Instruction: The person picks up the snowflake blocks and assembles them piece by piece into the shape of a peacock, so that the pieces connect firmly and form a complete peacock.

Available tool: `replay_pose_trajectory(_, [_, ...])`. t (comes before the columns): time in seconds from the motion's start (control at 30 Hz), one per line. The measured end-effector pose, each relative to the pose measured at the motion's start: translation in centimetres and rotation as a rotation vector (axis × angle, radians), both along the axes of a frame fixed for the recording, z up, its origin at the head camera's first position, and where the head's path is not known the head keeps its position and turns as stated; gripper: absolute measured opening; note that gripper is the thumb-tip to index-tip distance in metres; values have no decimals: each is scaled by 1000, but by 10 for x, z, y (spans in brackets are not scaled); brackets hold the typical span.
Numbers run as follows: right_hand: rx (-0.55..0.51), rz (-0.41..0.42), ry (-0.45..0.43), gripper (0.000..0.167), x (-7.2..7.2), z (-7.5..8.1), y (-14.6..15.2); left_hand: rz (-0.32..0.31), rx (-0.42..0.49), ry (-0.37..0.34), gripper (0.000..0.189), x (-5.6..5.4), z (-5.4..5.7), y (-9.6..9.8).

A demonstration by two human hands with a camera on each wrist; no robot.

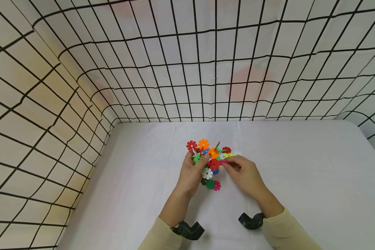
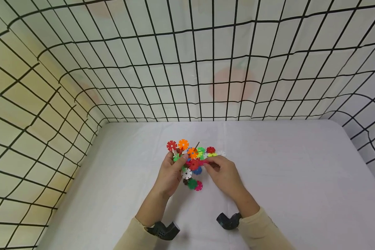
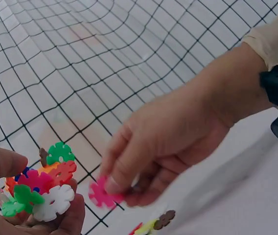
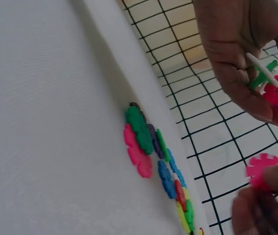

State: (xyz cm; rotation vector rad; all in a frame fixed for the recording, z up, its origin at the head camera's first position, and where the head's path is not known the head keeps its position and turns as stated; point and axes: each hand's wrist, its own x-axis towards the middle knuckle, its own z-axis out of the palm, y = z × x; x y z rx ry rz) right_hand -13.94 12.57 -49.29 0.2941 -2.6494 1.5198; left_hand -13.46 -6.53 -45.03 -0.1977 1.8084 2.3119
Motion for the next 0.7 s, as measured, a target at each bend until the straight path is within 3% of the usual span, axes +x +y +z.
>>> replay_pose_trajectory(0.17, [-172, -23, 143, 21, 1, 6, 1, -5, -39, -1, 48, 1, -2, 3])
replay_pose_trajectory(0.3, [-220, -9, 248, 21, 2, 8, -1, -11, -39, 1, 46, 2, -2, 5])
replay_pose_trajectory(0.7, [-176, -69, 411, 27, 2, 8, -4, 6, -109, 32, 46, 3, 1, 7])
